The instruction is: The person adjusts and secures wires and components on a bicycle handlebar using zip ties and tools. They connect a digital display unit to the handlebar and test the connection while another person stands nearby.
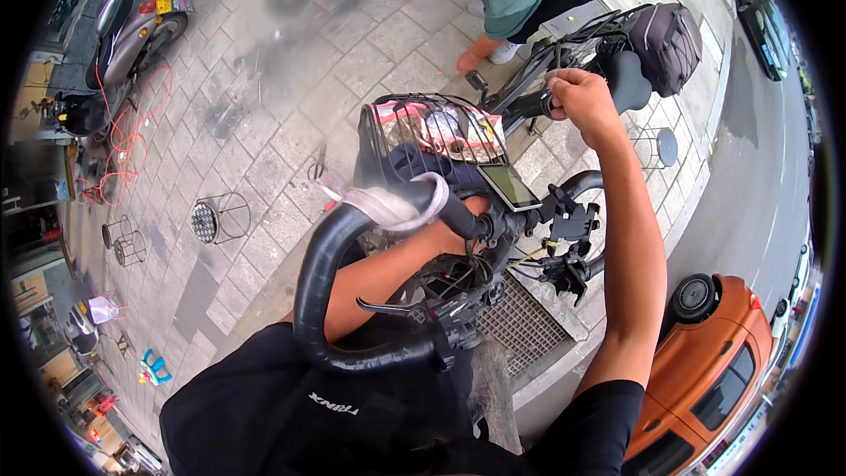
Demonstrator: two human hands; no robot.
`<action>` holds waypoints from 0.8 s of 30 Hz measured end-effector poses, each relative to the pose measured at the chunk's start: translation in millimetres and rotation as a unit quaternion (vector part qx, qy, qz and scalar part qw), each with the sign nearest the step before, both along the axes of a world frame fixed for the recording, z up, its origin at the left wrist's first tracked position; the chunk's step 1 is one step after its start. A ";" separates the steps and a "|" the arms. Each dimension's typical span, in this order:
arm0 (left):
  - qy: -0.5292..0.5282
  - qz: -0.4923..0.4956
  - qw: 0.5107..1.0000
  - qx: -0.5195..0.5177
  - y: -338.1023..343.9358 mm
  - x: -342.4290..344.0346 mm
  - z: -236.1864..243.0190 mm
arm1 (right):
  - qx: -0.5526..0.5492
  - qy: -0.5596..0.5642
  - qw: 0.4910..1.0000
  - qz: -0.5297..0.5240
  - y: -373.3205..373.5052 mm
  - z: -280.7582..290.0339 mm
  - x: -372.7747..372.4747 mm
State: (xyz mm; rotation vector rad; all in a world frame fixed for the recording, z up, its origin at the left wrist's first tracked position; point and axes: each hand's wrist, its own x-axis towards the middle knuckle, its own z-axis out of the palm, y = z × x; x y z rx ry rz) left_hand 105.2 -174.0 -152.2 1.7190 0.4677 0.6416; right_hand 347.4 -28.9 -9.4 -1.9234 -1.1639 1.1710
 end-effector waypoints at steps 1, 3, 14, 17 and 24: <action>-0.057 0.018 0.998 0.008 -3.5 0.5 -5.8 | -0.005 -0.007 1.000 0.018 13.7 -3.0 -8.4; 0.024 0.043 0.999 0.012 -8.8 -5.9 -16.2 | -0.013 -0.023 0.999 0.046 35.1 -4.6 -21.8; 0.233 -0.036 0.967 -0.095 25.4 -31.5 88.4 | 0.120 -0.149 0.981 0.021 96.9 -21.7 -60.2; 0.227 -0.063 0.970 -0.054 32.0 -29.4 87.5 | 0.128 -0.165 0.978 -0.002 103.2 -11.8 -62.2; 0.216 -0.082 0.972 -0.046 32.9 -27.3 69.6 | 0.207 -0.336 0.919 -0.006 115.8 23.1 -69.5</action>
